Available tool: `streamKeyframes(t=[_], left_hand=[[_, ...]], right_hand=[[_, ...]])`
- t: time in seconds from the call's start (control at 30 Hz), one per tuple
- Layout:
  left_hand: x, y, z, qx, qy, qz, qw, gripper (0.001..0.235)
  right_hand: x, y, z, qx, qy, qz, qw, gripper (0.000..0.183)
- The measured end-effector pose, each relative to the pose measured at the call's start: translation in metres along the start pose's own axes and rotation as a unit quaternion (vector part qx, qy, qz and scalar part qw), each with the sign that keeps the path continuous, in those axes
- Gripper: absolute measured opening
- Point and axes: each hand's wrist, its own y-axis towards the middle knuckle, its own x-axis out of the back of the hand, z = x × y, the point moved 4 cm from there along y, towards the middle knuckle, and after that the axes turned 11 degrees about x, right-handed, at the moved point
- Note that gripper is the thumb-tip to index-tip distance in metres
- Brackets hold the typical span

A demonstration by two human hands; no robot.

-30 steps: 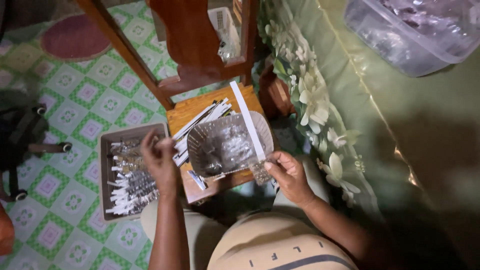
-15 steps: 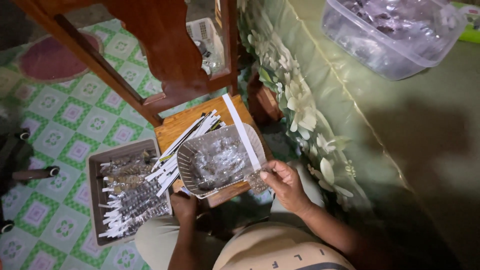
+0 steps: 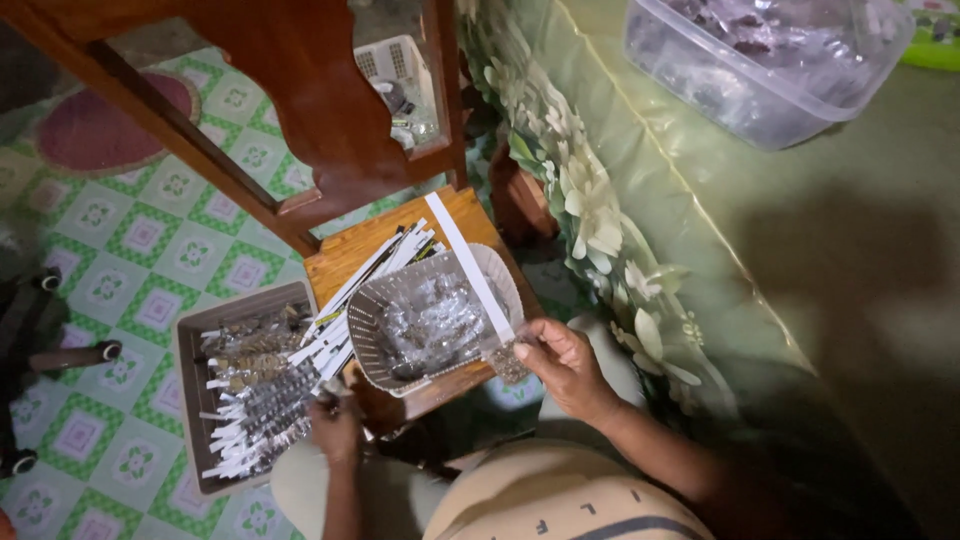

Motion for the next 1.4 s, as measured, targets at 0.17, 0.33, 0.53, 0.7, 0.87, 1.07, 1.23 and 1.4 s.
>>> streamKeyframes(t=[0.17,0.33,0.53,0.7,0.87,1.07,1.23,1.4], left_hand=[[0.055,-0.060,-0.087,-0.118,-0.331,0.196,0.915,0.036],[0.100,-0.188,-0.234,-0.348,-0.146,0.313,0.871,0.041],[0.101,-0.247,-0.289,-0.475,0.072,0.268,0.835,0.042],[0.100,-0.271,-0.313,-0.508,0.055,0.301,0.805,0.036],[0.101,-0.282,-0.321,-0.534,0.051,0.307,0.786,0.032],[0.103,-0.286,-0.325,-0.538,0.089,0.295,0.785,0.039],[0.104,-0.284,-0.324,-0.534,0.091,0.298,0.786,0.034],[0.104,-0.291,-0.327,-0.545,0.091,0.302,0.777,0.036]], right_hand=[[-0.012,-0.001,-0.005,0.011,0.010,0.022,1.000,0.017],[-0.034,-0.001,0.025,0.055,-0.011,0.074,0.996,0.014],[-0.032,-0.011,0.048,0.131,-0.096,0.082,0.983,0.015],[-0.034,-0.015,0.068,0.201,-0.126,0.107,0.966,0.016],[-0.042,-0.012,0.092,0.256,-0.150,0.135,0.945,0.017],[-0.048,-0.013,0.104,0.300,-0.143,0.145,0.932,0.017],[-0.048,-0.013,0.105,0.332,-0.133,0.149,0.922,0.017],[-0.053,-0.011,0.111,0.351,-0.172,0.156,0.907,0.026]])
